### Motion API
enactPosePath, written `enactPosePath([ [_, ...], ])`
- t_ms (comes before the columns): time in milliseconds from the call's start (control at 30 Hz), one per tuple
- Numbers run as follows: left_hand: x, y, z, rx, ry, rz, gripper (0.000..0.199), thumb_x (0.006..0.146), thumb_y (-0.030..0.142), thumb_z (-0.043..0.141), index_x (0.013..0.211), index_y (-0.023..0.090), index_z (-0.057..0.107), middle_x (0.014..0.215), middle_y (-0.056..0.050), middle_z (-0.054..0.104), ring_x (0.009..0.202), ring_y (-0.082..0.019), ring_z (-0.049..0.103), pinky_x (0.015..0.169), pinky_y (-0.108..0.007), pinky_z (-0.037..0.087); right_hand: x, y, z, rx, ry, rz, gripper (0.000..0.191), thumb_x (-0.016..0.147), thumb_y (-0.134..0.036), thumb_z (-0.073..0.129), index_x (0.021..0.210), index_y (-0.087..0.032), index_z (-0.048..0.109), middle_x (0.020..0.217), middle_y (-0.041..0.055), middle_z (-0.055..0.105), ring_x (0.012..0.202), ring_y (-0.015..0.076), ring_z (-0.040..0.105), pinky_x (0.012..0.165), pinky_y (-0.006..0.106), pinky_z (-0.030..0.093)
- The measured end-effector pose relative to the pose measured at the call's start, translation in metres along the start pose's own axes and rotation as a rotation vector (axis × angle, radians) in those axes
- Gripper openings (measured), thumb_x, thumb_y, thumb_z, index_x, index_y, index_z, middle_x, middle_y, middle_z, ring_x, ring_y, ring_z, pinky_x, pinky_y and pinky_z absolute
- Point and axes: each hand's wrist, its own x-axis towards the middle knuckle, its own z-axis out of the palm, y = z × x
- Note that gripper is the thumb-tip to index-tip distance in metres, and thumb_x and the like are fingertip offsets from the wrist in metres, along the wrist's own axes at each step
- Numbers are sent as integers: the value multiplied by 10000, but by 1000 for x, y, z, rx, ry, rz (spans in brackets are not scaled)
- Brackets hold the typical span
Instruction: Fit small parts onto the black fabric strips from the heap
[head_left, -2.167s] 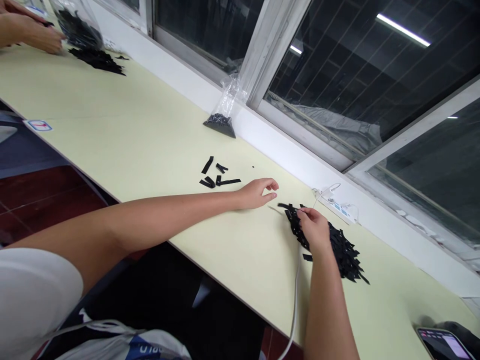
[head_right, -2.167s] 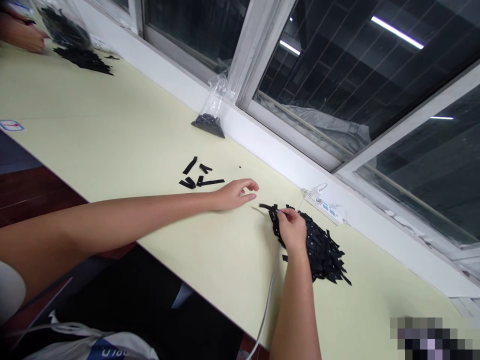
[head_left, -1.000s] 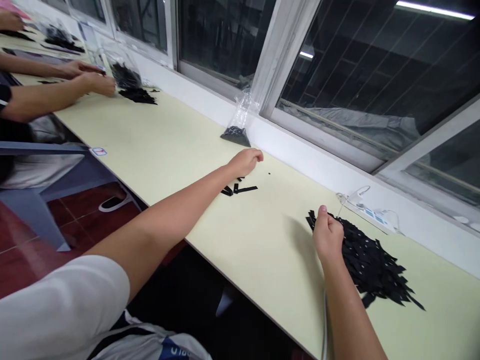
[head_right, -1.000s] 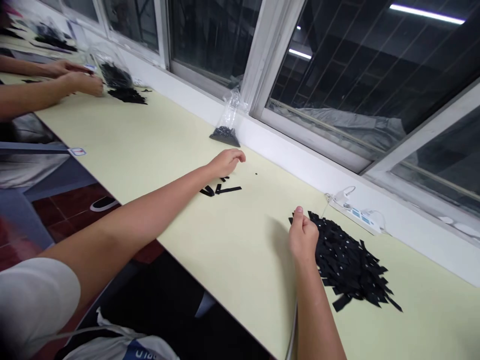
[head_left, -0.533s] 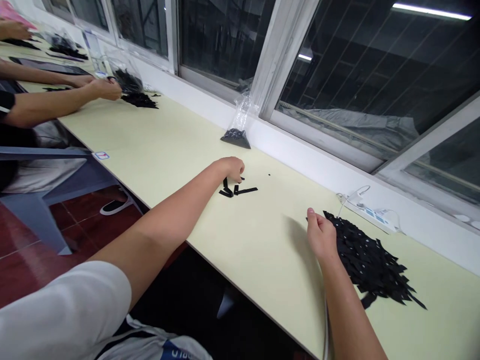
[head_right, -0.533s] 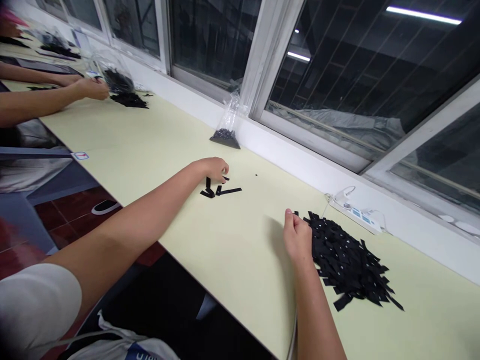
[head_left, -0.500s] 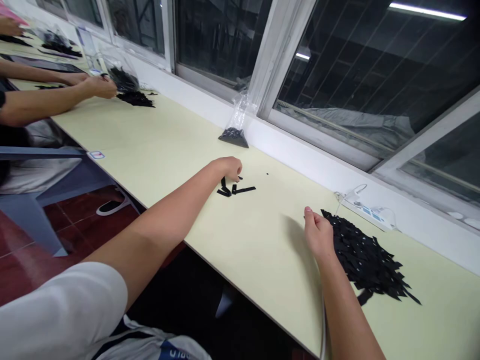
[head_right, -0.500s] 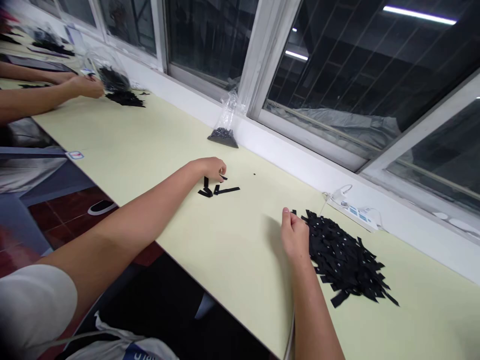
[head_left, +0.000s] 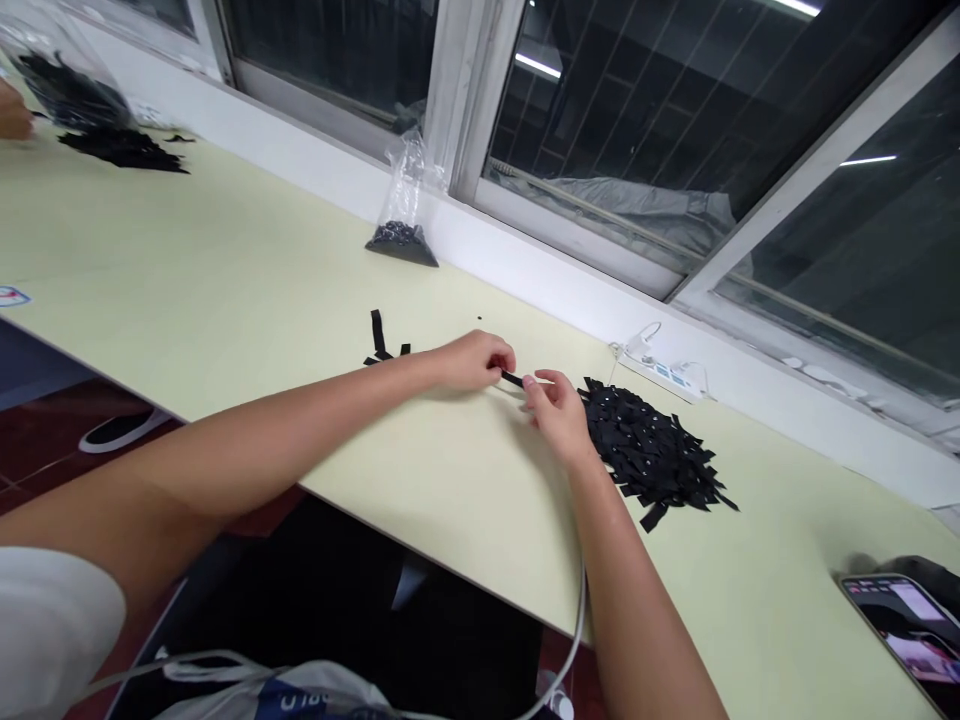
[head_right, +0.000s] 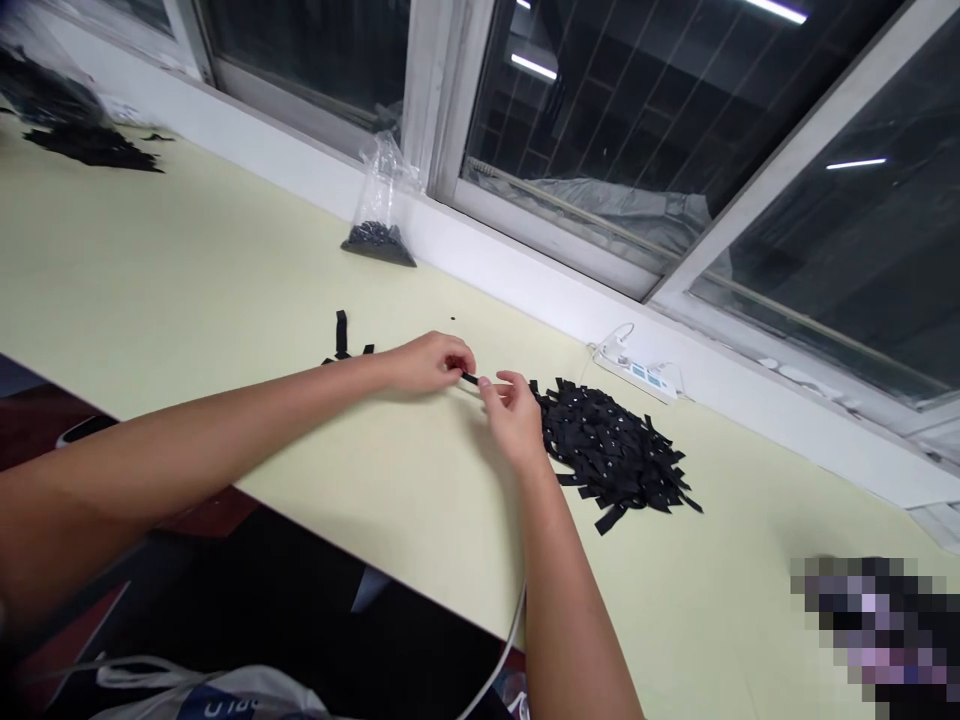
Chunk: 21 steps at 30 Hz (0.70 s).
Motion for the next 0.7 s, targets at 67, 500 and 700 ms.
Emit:
enactPosePath([
  [67, -2, 18, 16, -82, 8, 33, 242, 743, 127, 556, 914, 173, 721, 920, -55, 733, 798, -157, 624, 714, -272, 458, 0, 0, 3, 102, -126, 23, 526, 771, -620, 685, 1082, -196, 679, 947, 76, 733, 781, 199, 671, 602, 282, 507],
  [500, -5, 20, 22, -201, 89, -47, 351, 753, 105, 559, 1078, 174, 674, 1132, -81, 689, 1011, -184, 626, 800, -286, 492, 5, 6, -6, 57, 6, 105, 402, 681, -526, 784, 894, -185, 800, 803, 59, 753, 589, 162, 628, 537, 288, 521],
  [700, -10, 25, 23, -20, 86, 150, 287, 836, 192, 585, 1115, 185, 654, 1140, -79, 671, 1103, -213, 581, 954, -339, 441, 7, 10, -5, 88, -10, 95, 403, 720, -514, 734, 945, -183, 785, 846, 60, 758, 573, 152, 623, 527, 291, 520],
])
